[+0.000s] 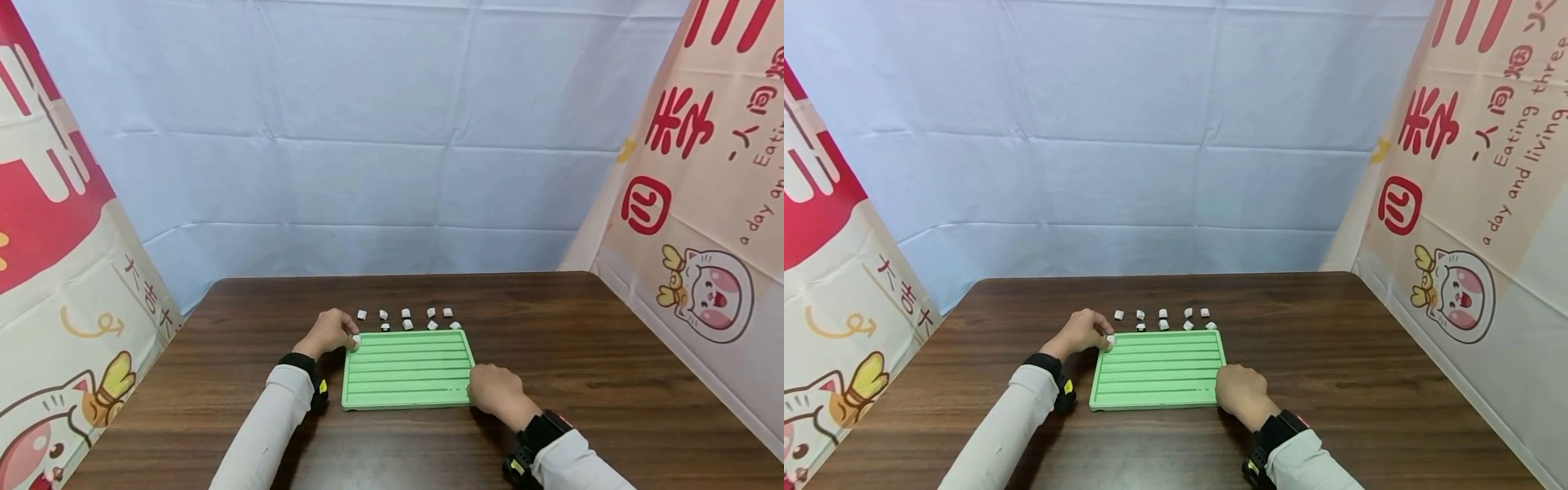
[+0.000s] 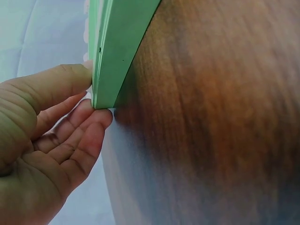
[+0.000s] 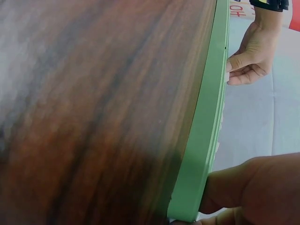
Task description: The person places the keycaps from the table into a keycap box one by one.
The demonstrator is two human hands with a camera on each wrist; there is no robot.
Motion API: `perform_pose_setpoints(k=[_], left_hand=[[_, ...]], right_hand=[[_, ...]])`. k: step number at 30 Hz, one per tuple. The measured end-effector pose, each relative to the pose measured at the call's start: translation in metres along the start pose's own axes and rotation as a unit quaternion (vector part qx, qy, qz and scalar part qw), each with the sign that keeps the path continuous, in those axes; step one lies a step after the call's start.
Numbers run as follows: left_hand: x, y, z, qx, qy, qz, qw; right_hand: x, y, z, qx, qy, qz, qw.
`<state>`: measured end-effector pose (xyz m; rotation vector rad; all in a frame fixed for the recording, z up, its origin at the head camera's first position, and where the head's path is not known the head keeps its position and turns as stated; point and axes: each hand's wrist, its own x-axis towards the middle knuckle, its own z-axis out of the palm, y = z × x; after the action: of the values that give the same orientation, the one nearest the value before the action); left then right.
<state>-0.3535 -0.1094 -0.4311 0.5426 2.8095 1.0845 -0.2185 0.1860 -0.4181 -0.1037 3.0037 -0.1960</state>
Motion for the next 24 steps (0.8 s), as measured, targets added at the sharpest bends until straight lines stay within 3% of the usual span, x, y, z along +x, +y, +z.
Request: perform_pose_setpoints(k=[18,24], left_hand=[[0.0023,-0.0016,-0.0006,0.002,0.001,0.018,0.9998],[0.0006,-0.0009,0.0004,-0.001,-0.003,0.019,0.9998]], right_hand=[[-0.0024,-0.001,-0.0031,0.007,0.004,0.006,1.0],[-0.0013,0.0038,0.0007,0.035,0.009,0.013,0.999]])
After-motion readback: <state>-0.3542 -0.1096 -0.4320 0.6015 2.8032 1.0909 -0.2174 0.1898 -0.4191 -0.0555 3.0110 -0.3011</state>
